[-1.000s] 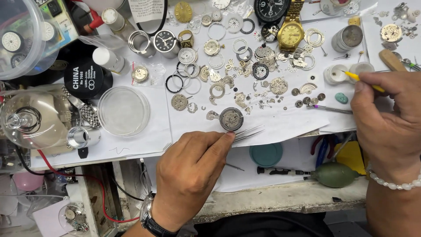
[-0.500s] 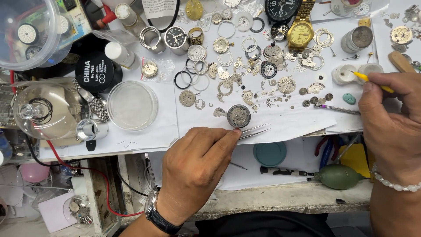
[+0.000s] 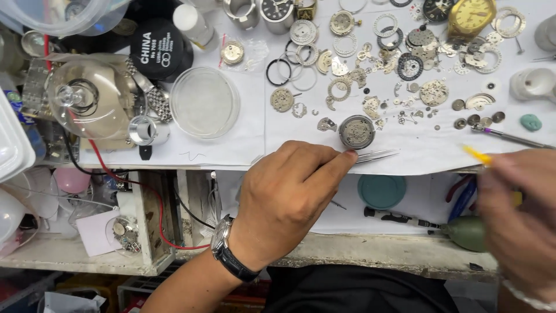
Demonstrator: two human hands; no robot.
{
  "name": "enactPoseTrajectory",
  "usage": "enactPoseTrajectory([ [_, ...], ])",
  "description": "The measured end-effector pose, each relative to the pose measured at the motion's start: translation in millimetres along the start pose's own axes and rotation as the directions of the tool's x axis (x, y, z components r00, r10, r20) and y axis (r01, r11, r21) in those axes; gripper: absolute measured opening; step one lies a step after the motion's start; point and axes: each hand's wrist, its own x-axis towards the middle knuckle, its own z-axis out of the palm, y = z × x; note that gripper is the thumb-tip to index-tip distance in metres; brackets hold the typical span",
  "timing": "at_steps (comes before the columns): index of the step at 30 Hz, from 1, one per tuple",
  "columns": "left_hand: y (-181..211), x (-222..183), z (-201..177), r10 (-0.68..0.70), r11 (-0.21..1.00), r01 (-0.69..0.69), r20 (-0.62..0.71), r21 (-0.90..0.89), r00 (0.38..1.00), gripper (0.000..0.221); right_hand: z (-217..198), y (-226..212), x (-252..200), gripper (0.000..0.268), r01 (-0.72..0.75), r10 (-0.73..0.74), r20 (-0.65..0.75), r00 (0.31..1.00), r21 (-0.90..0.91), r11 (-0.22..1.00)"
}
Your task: Repairing a mechanical watch movement by precisely placing tiny gears and parts using tweezers and a probe.
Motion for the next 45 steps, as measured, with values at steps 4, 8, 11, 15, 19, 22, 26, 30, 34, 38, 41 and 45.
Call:
enactPoseTrajectory([
  [4, 2, 4, -2, 0.001, 1.0, -0.002, 0.025, 0.026, 1.0, 0.01, 14, -42, 26, 0.016, 0.586, -0.582, 0.07, 0.81, -0.065, 0.808],
  [8, 1, 2, -1, 0.008, 0.999, -0.01, 0.039, 0.034, 0.999, 0.014, 18, -52, 39, 0.017, 0.728, -0.723, 0.083, 0.685, -0.094, 0.679],
  [11, 2, 3, -2, 0.005, 0.999, -0.007, 0.04, 0.046, 0.999, 0.011, 25, -48, 41, 0.013, 0.707, -0.706, 0.039, 0.707, -0.082, 0.703],
  [15, 3, 3, -1, 0.004, 0.998, -0.007, 0.04, 0.068, 0.999, 0.012, 27, -45, 43, 0.016, 0.714, -0.714, 0.026, 0.7, -0.067, 0.697],
  [19, 4, 4, -2, -0.006, 0.999, 0.004, 0.051, 0.051, 0.999, 0.011, 27, -45, 43, 0.01, 0.709, -0.708, 0.031, 0.705, -0.055, 0.703],
  [22, 4, 4, -2, -0.008, 0.999, 0.005, 0.054, 0.043, 0.999, 0.011, 28, -46, 43, 0.011, 0.713, -0.713, 0.028, 0.7, -0.052, 0.699],
  [26, 4, 4, -1, -0.006, 0.999, 0.004, 0.043, 0.033, 0.999, 0.011, 29, -48, 44, 0.009, 0.717, -0.717, 0.023, 0.697, -0.027, 0.697],
  [30, 4, 4, 0, -0.008, 0.998, 0.006, 0.024, 0.058, 1.0, 0.011, 30, -49, 44, 0.012, 0.72, -0.72, 0.016, 0.694, -0.046, 0.693],
  [34, 4, 2, 1, -0.003, 0.998, 0.002, 0.025, 0.056, 1.0, 0.011, 31, -48, 44, 0.008, 0.721, -0.722, 0.009, 0.692, -0.053, 0.691],
  [38, 3, 3, 1, 0.003, 0.998, -0.005, 0.031, 0.059, 1.0, 0.01, 31, -46, 45, 0.011, 0.727, -0.728, 0.008, 0.686, -0.06, 0.684],
  [41, 4, 3, -1, -0.001, 0.999, -0.001, 0.044, 0.048, 0.999, 0.011, 31, -47, 46, 0.009, 0.731, -0.731, 0.009, 0.682, -0.044, 0.681],
  [45, 3, 2, 0, -0.001, 0.998, -0.001, 0.029, 0.061, 1.0, 0.012, 31, -49, 45, 0.013, 0.717, -0.718, 0.005, 0.696, -0.054, 0.695],
])
